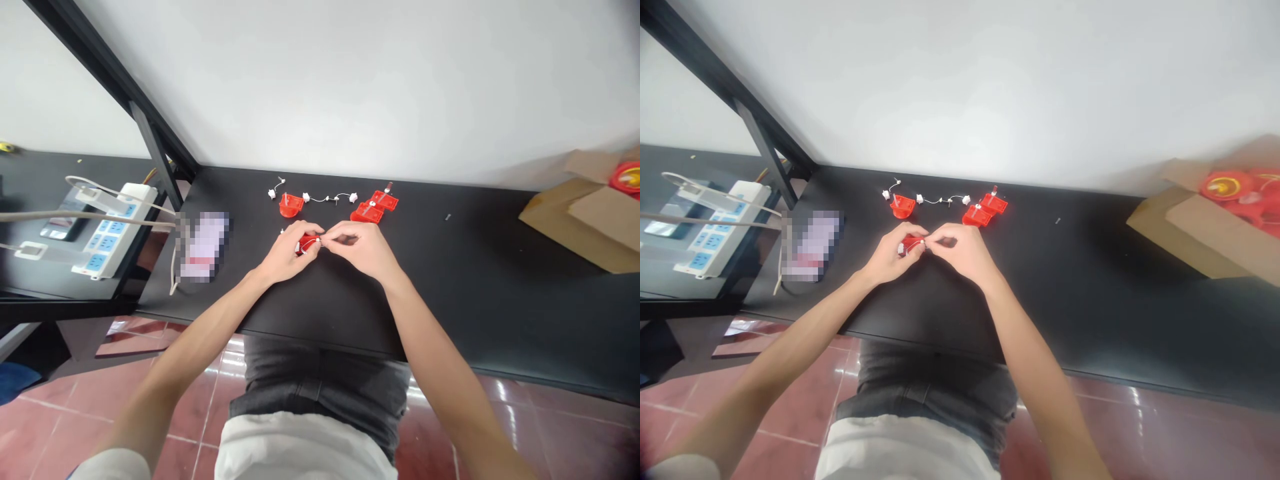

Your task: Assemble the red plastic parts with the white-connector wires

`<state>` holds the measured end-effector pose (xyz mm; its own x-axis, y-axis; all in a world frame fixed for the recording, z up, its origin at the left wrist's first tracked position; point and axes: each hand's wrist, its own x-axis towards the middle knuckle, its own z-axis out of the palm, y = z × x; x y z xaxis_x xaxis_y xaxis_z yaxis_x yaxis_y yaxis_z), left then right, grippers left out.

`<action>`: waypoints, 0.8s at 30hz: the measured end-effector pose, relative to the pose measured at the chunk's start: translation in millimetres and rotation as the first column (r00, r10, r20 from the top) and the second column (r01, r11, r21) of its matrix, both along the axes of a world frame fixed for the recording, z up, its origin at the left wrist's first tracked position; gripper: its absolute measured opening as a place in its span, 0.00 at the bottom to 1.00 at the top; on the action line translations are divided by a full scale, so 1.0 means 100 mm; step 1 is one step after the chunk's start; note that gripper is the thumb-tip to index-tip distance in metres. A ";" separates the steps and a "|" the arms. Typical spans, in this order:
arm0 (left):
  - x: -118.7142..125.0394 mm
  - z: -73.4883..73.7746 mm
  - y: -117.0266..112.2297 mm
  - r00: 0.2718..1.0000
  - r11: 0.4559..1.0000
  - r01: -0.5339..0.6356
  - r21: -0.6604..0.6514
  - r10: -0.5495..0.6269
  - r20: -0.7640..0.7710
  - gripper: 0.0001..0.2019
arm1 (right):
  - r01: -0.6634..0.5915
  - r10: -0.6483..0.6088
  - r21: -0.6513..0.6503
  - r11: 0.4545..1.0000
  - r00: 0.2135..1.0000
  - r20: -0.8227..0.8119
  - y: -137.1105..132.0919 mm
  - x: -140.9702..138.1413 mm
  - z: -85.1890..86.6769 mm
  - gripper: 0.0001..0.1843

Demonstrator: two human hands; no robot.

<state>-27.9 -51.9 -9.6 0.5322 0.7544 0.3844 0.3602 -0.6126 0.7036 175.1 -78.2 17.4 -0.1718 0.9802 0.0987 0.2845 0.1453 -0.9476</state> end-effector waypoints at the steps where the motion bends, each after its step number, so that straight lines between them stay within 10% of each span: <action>1: 0.00 0.00 0.00 1.000 1.000 -0.002 -0.008 0.003 0.012 0.10 | 0.004 -0.004 -0.003 1.000 1.000 -0.005 0.00 0.00 0.00 0.05; 13: 0.03 0.00 0.02 0.968 0.958 0.116 -0.263 -0.050 0.244 0.11 | 0.013 -0.017 0.062 0.998 0.998 0.063 -0.02 -0.02 0.01 0.06; 24: -0.05 -0.05 0.13 0.989 0.954 0.106 -0.282 -0.073 0.126 0.21 | 0.074 -0.070 -0.031 0.997 0.989 0.127 0.06 0.03 -0.04 0.08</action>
